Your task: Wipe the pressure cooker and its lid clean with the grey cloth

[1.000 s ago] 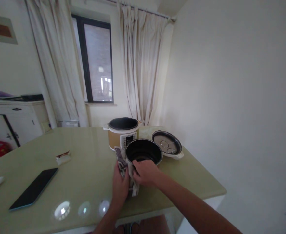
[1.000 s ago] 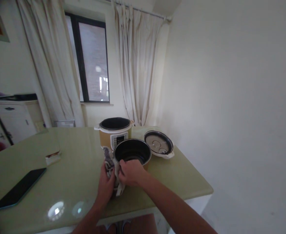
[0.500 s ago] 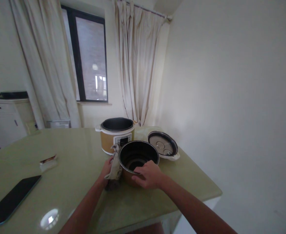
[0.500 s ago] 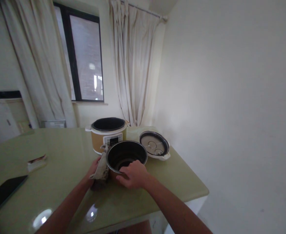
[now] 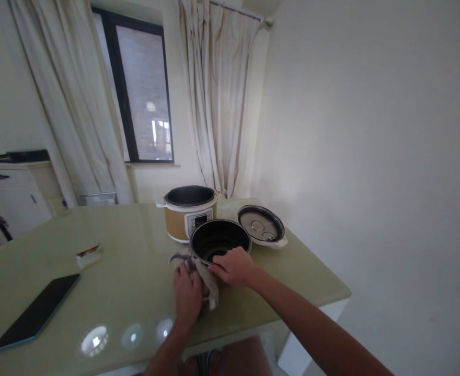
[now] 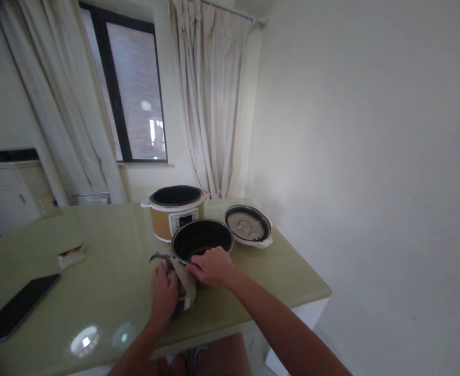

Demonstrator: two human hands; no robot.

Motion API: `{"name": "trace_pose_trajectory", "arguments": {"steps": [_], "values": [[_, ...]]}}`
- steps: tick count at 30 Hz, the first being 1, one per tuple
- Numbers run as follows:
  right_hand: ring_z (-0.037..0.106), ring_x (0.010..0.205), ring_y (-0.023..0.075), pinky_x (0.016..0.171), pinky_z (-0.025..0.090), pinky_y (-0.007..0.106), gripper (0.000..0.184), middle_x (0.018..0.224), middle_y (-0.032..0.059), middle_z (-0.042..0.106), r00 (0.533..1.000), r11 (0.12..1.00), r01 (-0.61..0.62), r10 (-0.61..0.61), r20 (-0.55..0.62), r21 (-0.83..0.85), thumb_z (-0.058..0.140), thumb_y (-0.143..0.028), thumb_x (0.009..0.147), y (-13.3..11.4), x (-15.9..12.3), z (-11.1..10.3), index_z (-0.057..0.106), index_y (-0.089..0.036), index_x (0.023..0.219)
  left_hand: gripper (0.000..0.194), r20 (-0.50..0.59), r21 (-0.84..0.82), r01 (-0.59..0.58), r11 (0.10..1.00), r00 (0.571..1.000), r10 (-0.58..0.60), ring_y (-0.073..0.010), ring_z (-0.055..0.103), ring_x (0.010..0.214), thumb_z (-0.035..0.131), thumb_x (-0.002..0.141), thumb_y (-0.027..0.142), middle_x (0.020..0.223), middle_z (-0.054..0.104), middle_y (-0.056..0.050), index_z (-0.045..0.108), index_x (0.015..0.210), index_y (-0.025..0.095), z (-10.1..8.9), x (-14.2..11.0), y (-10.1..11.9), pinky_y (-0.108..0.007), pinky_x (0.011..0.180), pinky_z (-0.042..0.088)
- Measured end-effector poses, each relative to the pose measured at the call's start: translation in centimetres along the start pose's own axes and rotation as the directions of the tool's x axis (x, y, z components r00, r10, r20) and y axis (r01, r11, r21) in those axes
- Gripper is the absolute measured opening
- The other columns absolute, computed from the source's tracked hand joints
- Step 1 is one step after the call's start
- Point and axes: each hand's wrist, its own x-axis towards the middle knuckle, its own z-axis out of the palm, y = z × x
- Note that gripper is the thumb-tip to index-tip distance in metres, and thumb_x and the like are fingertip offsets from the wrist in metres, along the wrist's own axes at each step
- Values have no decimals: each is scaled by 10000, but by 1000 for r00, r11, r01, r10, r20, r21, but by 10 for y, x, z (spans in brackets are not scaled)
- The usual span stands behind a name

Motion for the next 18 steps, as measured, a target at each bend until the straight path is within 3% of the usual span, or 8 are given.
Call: {"name": "trace_pose_trajectory", "arguments": {"steps": [4,7,12,15,16,18], "values": [[763,875,238,755,448,296,669,970,99,812,999,999,-32,32,-22,23,217,-651,1089,-17,3,-4,742,-237,1065,258,-53,157,-100,982,993,110,-354,561,1096,456,965,379,1157,572,-180,557,1099,182,11,-37,18,-584,1008,459],[761,849,241,727,436,297,675,958,105,811,999,1000,-17,18,-40,20,230,-667,1079,-17,3,-4,742,-227,1060,246,-63,121,-94,988,993,102,-343,566,1049,455,955,378,1118,580,-176,539,1079,182,12,-33,17,-580,978,479],[735,777,217,661,361,274,637,845,83,796,997,998,53,-51,-52,24,336,-707,1043,6,-4,6,760,-231,1021,273,61,-106,6,994,998,1,-306,639,981,489,886,428,1014,655,-109,567,1031,210,-4,21,-5,-524,951,534],[700,701,194,625,297,264,613,731,63,758,988,991,136,-135,-74,5,406,-717,1014,24,-8,15,752,-222,914,473,205,-265,150,953,974,-97,-338,705,1012,584,787,529,1053,742,-127,643,1121,199,-12,69,-16,-508,941,571],[691,688,189,619,281,264,609,717,61,749,982,985,173,-172,-77,-5,417,-717,1010,29,-9,17,743,-217,888,514,250,-287,186,940,961,-114,-361,722,963,622,722,561,1006,762,-141,675,1081,197,-14,83,-18,-512,890,594],[680,690,184,616,270,268,581,732,64,750,968,970,240,-242,-65,-37,416,-679,1026,36,-10,18,726,-209,878,503,239,-280,190,941,963,-123,-391,736,849,663,625,587,887,776,-156,715,954,210,-15,105,-20,-521,803,618]]}}
